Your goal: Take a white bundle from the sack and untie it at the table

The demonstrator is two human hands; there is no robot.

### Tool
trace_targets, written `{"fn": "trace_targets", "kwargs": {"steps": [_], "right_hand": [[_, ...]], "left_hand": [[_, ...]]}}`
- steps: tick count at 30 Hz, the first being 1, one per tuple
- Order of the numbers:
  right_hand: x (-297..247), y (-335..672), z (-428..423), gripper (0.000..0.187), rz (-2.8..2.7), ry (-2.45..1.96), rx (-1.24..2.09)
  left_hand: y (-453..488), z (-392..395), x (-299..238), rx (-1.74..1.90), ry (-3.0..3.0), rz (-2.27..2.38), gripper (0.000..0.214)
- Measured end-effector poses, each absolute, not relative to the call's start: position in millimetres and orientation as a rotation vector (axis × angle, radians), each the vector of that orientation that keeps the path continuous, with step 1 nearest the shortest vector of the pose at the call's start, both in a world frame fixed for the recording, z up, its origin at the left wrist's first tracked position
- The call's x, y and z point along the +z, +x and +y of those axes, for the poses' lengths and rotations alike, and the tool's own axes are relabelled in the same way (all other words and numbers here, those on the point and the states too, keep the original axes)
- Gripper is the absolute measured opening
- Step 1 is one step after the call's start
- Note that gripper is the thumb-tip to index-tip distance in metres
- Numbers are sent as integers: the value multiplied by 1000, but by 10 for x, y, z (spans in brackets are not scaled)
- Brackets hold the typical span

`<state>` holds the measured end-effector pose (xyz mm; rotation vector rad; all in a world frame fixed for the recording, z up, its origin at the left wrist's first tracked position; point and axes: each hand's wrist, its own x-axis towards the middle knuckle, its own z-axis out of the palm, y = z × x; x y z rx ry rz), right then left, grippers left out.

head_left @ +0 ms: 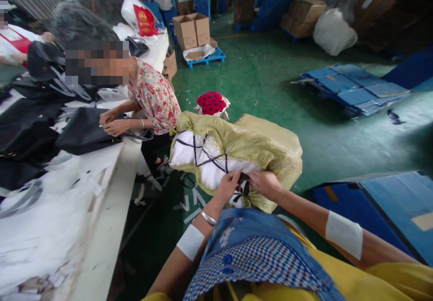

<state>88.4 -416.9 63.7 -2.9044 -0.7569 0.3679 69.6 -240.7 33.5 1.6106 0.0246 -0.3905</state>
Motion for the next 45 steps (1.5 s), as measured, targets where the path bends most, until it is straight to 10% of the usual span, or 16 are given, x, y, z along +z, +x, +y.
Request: {"fn": "trace_targets", "kwargs": {"steps": [11, 34, 45], "right_hand": [[661, 972, -4193, 24, -742, -2922, 407], [696, 1142, -4259, 32, -838, -2836, 595], [820, 924, -4510, 36, -794, -2535, 601]], "left_hand": [[560, -2711, -4, -332, 1793, -80, 20], [495, -2334, 211, -361, 1548, -98, 55], [756, -2456, -260, -197, 1738, -187, 10]]}}
